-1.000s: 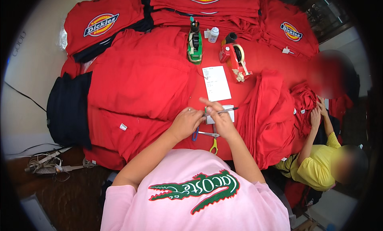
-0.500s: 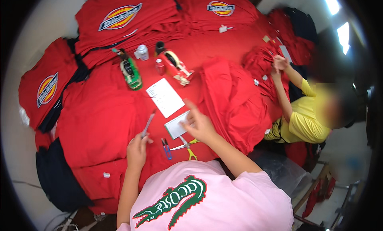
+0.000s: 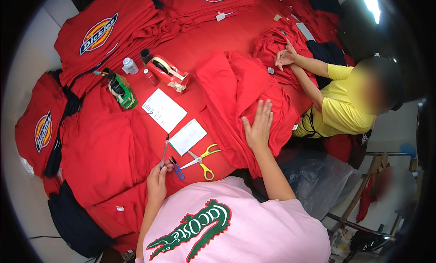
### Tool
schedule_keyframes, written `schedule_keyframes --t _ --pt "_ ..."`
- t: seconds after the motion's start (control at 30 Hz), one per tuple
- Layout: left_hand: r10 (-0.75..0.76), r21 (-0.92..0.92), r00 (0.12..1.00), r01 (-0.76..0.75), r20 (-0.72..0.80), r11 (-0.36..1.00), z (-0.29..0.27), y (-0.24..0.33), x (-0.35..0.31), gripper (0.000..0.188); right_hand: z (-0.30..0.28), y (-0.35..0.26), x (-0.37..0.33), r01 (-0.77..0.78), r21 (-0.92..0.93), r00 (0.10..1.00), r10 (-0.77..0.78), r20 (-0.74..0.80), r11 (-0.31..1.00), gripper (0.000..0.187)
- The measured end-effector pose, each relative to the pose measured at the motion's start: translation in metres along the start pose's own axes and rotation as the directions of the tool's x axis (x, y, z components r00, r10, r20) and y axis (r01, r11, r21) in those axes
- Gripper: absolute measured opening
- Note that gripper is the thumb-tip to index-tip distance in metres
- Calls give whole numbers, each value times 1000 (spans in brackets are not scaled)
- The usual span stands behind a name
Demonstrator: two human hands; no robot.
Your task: The person trims threads from red t-shirts using scissors and records information on a notepad. The person then stacks the garments on a table and handles garment labels and tape.
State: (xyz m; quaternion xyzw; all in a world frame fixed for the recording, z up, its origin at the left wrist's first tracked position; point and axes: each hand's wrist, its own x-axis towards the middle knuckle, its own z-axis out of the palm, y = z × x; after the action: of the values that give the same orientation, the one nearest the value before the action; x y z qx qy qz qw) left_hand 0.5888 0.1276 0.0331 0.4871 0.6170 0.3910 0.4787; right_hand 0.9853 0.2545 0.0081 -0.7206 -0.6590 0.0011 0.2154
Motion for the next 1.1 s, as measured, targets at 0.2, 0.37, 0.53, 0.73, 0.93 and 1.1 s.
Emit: schedule_keyframes --t 0.2,0.37,0.53,0.73,0.93,1.1 --pt "-51 -78 997 55 52 995 8 13 -2 37 -13 -9 3 32 11 979 -29 -200 999 84" --pt "-75 -127 993 87 95 988 21 23 0 38 3 12 7 54 13 997 -55 61 998 88" --pt "-89 -145 992 101 89 984 24 28 -5 37 3 11 10 31 -57 986 -21 164 998 87" --pt "-89 -118 988 104 127 988 26 24 -7 33 8 14 4 80 -67 997 -81 -2 995 80" --pt "-129 -93 985 140 110 986 26 29 -7 34 12 11 9 75 374 987 -15 -161 924 57" --pt "-126 25 965 124 228 992 24 50 -3 29 -25 -77 -17 -236 937 957 -104 270 260 44"
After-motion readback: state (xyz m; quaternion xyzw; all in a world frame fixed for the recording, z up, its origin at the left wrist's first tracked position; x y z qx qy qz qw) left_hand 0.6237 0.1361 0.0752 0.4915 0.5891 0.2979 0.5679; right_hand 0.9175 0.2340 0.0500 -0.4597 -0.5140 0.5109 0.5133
